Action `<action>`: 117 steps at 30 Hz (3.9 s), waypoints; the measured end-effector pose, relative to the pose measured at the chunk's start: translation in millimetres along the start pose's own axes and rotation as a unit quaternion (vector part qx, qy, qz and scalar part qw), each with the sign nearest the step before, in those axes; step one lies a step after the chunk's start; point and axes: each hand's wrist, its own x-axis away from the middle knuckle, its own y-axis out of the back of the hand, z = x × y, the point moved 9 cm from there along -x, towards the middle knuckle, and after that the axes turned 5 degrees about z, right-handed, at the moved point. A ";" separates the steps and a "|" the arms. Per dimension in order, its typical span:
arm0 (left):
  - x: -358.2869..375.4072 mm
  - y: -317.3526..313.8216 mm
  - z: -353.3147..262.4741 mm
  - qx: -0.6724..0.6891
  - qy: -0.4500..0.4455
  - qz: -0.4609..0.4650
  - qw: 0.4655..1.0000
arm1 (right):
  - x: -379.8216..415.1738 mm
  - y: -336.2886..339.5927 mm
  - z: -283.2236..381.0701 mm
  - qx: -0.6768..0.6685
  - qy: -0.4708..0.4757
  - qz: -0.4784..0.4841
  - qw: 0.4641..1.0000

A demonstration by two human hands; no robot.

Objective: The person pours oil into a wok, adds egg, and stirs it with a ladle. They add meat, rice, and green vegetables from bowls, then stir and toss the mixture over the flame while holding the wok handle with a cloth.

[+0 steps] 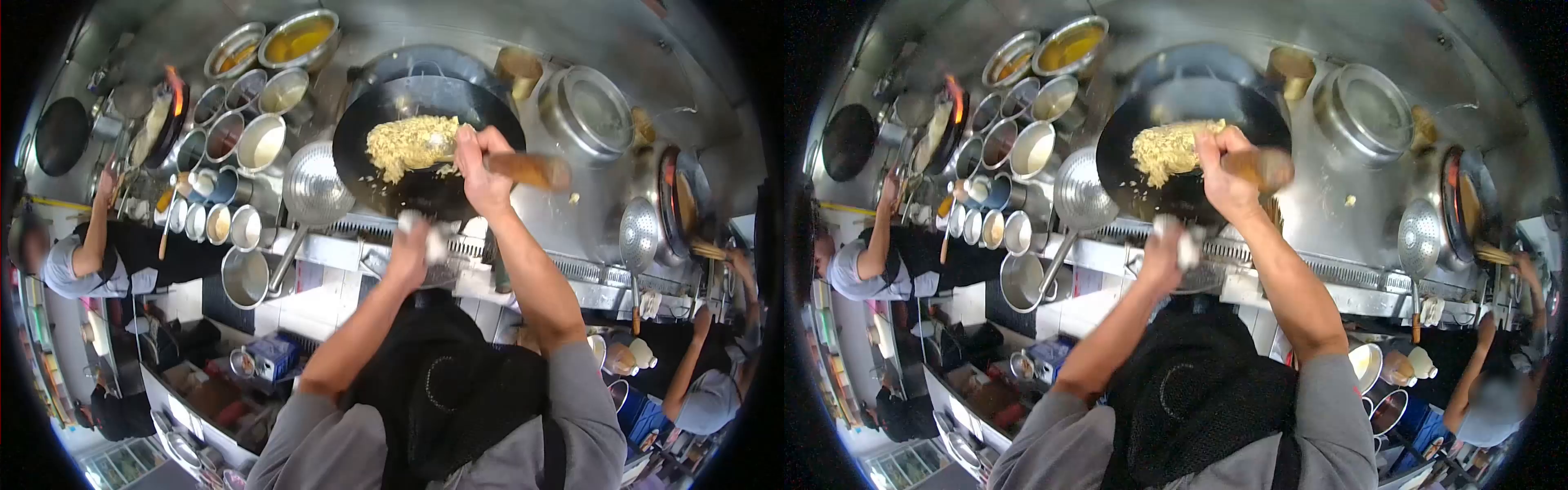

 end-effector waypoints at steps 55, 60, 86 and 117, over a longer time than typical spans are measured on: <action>11.6 235.6 -27.1 -0.385 -0.211 -0.192 0.878 | 103.0 115.8 -41.0 0.520 -0.096 0.209 0.823; 50.6 240.9 -6.9 -0.406 -0.232 -0.310 0.828 | 102.9 104.6 -71.5 0.515 -0.111 0.202 0.826; 883.7 330.0 389.4 0.149 -0.077 -0.976 0.136 | 101.7 8.6 -120.1 0.533 0.004 0.327 0.780; 260.0 208.7 -61.0 0.052 -0.316 -0.299 0.899 | 106.8 109.7 -85.6 0.194 -0.241 0.149 0.939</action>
